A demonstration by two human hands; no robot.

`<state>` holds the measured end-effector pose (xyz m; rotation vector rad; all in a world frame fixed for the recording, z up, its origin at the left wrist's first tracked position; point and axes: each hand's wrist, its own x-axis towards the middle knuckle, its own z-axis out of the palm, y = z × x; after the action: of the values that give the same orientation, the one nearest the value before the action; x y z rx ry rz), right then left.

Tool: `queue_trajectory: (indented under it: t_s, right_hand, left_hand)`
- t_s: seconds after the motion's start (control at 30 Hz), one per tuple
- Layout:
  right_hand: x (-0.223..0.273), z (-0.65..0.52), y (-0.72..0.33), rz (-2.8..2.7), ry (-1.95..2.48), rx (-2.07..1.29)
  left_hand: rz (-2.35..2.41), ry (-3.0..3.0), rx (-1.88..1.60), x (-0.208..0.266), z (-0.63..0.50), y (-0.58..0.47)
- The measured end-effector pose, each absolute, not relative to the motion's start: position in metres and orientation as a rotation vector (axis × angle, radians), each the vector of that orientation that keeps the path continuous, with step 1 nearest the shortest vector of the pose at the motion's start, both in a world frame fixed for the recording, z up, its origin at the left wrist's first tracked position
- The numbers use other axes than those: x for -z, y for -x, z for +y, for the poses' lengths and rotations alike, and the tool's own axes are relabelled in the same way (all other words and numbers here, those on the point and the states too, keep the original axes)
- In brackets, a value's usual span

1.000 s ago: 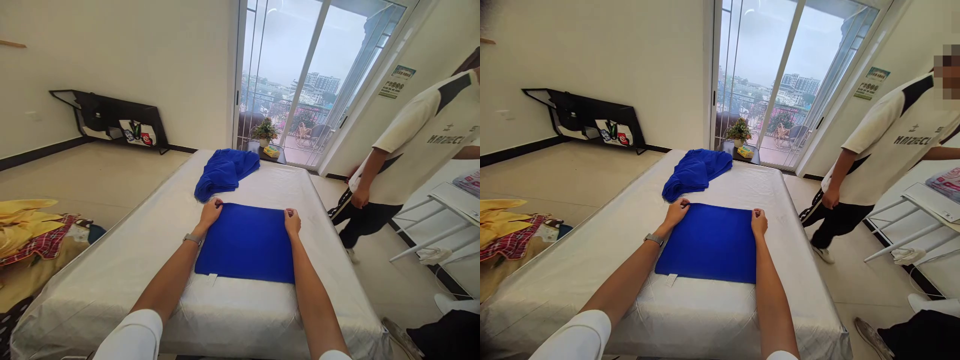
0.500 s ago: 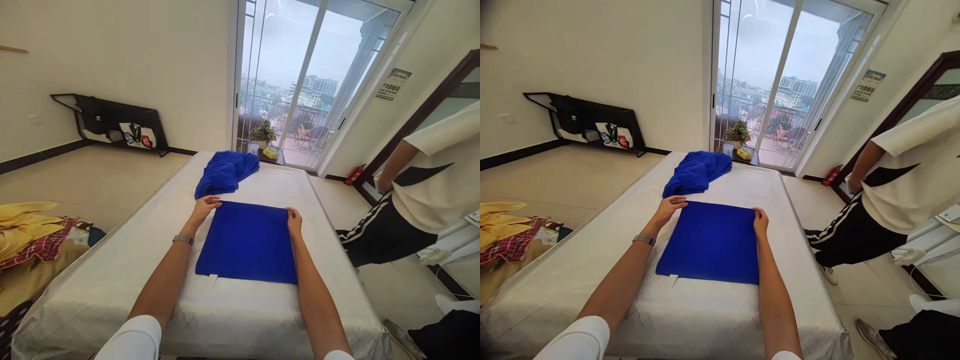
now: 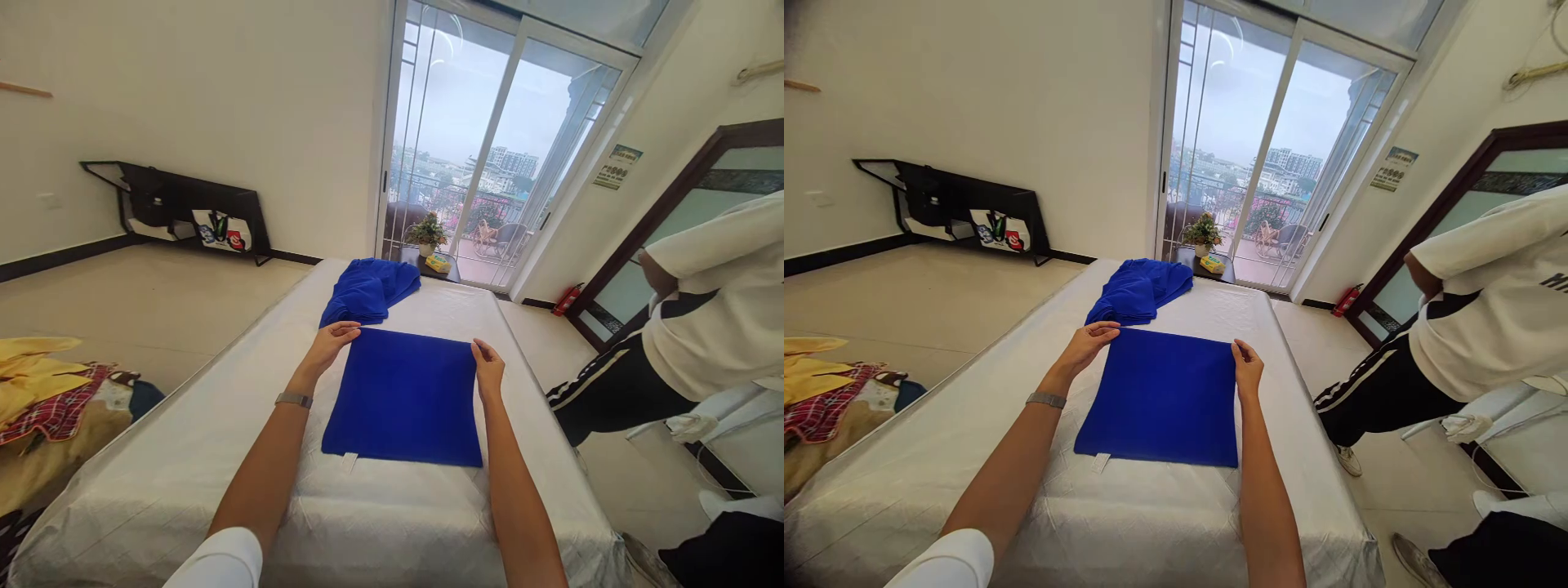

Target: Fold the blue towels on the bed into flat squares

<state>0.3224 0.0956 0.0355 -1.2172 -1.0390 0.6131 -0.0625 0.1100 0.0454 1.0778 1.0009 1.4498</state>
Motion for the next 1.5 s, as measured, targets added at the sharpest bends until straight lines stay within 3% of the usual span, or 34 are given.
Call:
queue_trajectory:
  t_s: [0.57,0.9,1.13,1.5]
  right_hand:
    - [-0.172,-0.034,-0.338,-0.999,0.965,-0.204]
    - [-0.202,-0.089,-0.338,-0.919,0.8,0.027]
    - [-0.168,-0.053,-0.346,-1.069,0.999,-0.093]
    - [-0.024,0.075,-0.353,-1.281,1.5,-0.444]
  left_hand:
    - [0.923,-1.202,-1.914,-0.182,-0.009,0.059]
    - [0.888,-1.35,-2.189,-0.213,-0.073,0.047]
    - [0.989,-1.276,-1.889,-0.173,-0.026,0.051]
    - [1.368,-1.351,-1.373,-0.009,0.103,0.043]
